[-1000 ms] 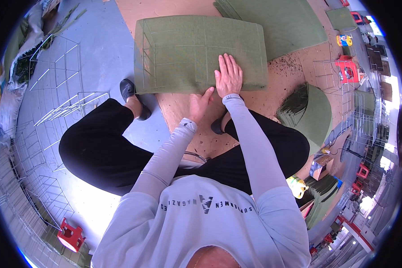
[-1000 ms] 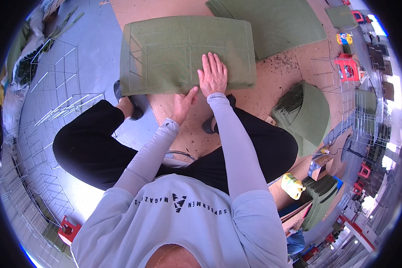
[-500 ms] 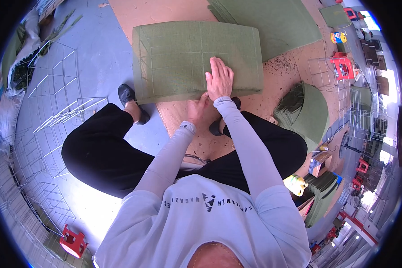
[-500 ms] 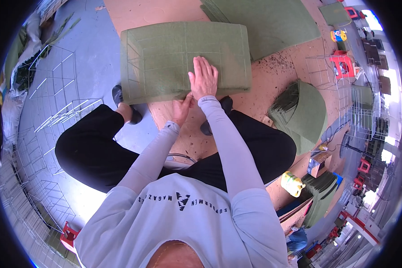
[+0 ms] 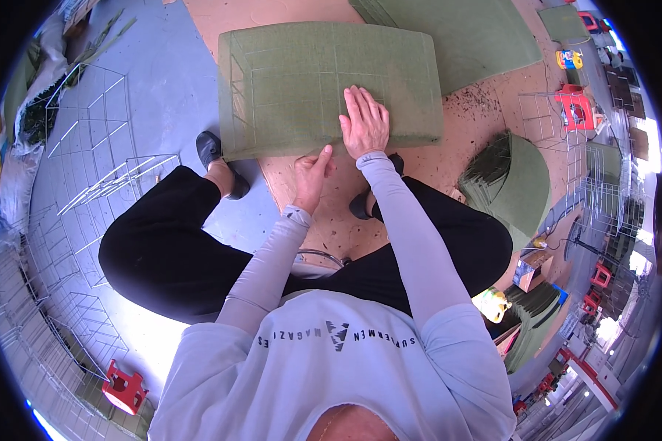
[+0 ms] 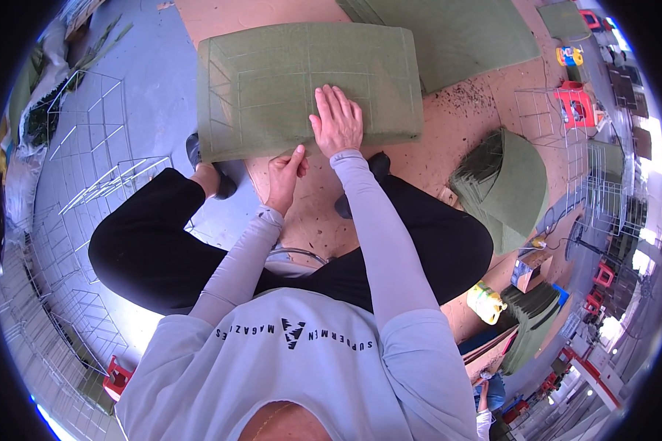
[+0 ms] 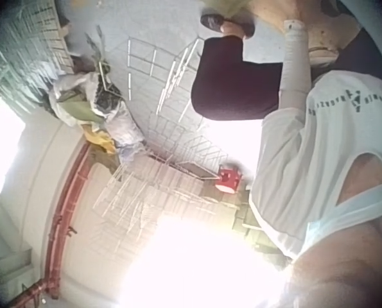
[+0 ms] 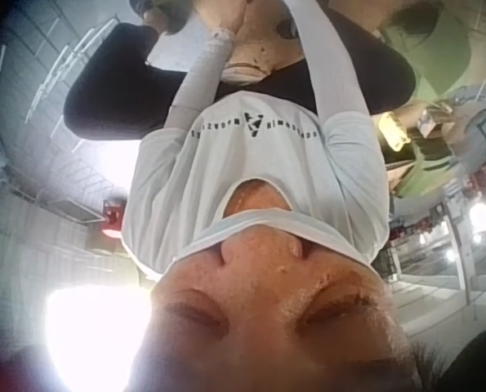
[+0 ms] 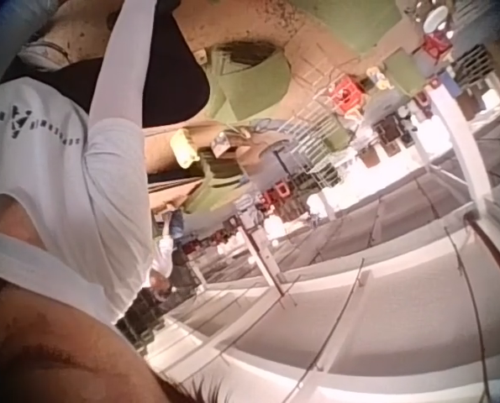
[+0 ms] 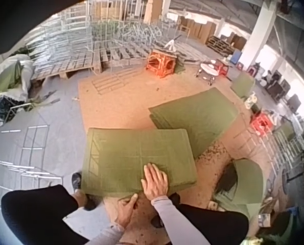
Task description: The person assembles wire mesh cubes by gluing green fabric covers onto the wire mesh frames using a hot glue gun.
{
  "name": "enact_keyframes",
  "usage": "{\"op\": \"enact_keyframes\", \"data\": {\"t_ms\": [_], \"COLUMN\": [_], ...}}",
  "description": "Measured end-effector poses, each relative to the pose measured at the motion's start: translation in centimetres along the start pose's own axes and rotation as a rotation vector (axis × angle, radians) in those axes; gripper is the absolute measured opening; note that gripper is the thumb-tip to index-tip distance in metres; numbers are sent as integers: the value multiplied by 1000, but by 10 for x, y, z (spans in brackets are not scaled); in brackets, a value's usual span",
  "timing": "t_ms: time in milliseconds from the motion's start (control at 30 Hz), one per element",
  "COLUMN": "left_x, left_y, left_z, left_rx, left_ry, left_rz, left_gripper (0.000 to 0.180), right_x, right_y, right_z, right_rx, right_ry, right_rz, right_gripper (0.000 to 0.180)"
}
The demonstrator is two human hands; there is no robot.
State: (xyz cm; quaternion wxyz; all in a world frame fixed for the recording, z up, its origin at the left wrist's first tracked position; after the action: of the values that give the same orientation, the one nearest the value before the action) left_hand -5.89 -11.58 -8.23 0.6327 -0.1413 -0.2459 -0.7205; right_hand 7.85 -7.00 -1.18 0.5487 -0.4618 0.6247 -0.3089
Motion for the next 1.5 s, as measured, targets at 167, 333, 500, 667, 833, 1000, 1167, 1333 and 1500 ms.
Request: {"op": "enact_keyframes", "data": {"t_ms": [167,333,500,667,833,1000,1167,1333,1500], "left_x": [-3,-5,-13,-19,-21,-17,-8,5,3], "left_y": [1,-4,-13,-9,-8,-10,-20,-29,-35], "left_z": [11,-2,-16,-13,-12,-9,13,11,-1], "left_rx": [47,-82,-146,-95,11,81,43,-193,-222], "left_ry": [-67,29,75,129,112,121,-15,86,118], "left_rz": [0,19,54,46,25,-40,-94,34,115], "left_gripper": [35,25,23,22,21,25,33,44,51], "right_x": [0,1,1,1,2,-5,-2,-2,-2], "right_y": [1,1,1,-3,-4,8,9,8,10], "right_z": [2,3,3,1,-9,-33,-26,-26,-25], "right_rx": [21,3,17,36,32,-61,-54,-83,-105], "right_ry": [-7,5,-24,-34,39,77,103,71,98], "right_rz": [18,13,7,-7,-49,23,47,48,24], "right_gripper": [48,47,47,49,48,52,49,51,52]}}
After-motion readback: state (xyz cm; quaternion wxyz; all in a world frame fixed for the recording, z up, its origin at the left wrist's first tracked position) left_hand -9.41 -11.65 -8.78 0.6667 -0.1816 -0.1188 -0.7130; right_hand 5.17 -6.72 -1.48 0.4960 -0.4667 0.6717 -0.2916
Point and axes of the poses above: each hand's wrist, its own x-axis away from the middle knuckle, its own y-axis out of the palm, z = x × y, the point moved 5 cm from there along -x, towards the middle knuckle, and after that the axes turned 1 degree about -y, right-handed, at the moved point
